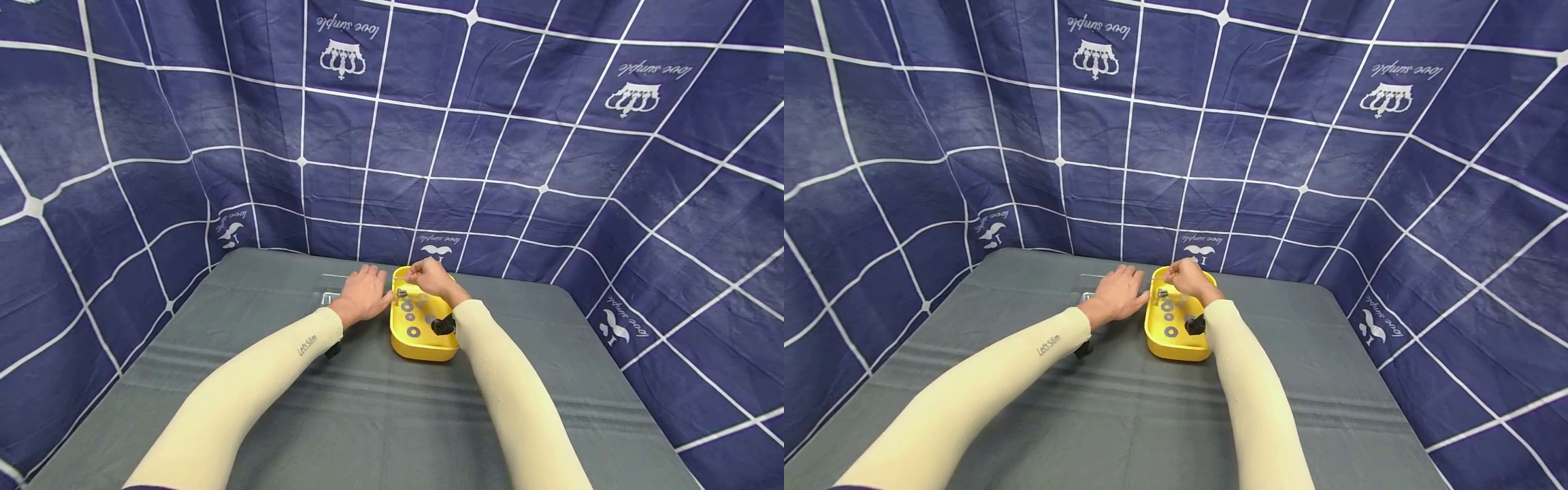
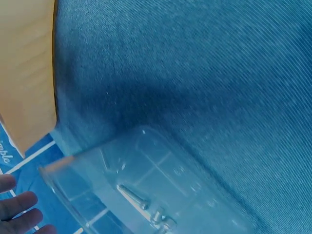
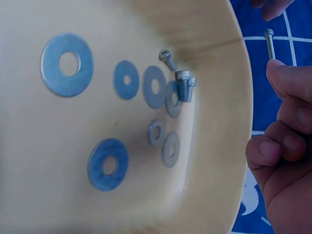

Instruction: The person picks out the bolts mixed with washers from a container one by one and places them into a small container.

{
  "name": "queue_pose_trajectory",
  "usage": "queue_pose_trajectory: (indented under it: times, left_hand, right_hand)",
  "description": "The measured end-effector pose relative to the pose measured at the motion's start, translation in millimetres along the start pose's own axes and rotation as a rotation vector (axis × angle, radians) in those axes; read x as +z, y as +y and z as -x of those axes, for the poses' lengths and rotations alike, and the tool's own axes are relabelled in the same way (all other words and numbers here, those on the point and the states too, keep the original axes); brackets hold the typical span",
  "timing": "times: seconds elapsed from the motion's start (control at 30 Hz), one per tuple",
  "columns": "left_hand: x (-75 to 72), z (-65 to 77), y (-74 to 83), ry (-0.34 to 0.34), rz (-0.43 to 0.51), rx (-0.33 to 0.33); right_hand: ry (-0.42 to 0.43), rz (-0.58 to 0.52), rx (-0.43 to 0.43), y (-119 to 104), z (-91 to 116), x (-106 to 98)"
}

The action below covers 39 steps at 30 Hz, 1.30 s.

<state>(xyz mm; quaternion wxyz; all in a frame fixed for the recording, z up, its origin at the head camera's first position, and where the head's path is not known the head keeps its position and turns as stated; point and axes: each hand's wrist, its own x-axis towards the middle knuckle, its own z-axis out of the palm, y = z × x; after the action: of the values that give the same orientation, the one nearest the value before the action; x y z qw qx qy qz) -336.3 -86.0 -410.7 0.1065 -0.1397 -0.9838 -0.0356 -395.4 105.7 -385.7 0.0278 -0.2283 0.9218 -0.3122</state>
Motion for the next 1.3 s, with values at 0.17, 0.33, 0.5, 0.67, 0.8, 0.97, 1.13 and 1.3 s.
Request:
queue_pose_trajectory:
  times: [0.17, 0.33, 0.5, 0.67, 0.8, 0.97, 1.13, 1.3]
  left_hand:
    - [-1.8, 4.4, -9.6, 0.005, -0.007, -0.013]
    - [-2.8, 10.4, -18.3, 0.012, -0.003, -0.019]
    - [-5.4, 15.7, -24.9, 0.018, 0.001, -0.027]
    - [-8.8, 18.5, -30.9, 0.006, -0.016, -0.042]
    - [-12.0, 19.8, -35.9, 0.002, -0.021, -0.058]
    - [-13.9, 23.4, -43.4, -0.005, -0.024, -0.079]
    - [-14.0, 26.7, -50.7, -0.008, -0.028, -0.098]
    - [-14.8, 29.5, -56.0, -0.012, -0.032, -0.107]
  right_hand:
    - [-0.007, -0.013, 0.000, -7.6, -2.5, 1.8]
    - [-0.024, -0.016, -0.011, -11.6, -5.8, 6.3]
    - [-0.034, -0.007, -0.041, -15.8, -9.7, 9.8]
    - [-0.040, -0.003, -0.062, -20.0, -14.4, 11.9]
    - [-0.041, -0.008, -0.062, -23.8, -17.8, 13.1]
    - [-0.052, -0.009, -0.074, -30.6, -20.3, 17.3]
    - [-0.056, -0.008, -0.097, -36.5, -22.6, 22.1]
    - [-0.053, -0.017, -0.115, -37.0, -25.7, 28.2]
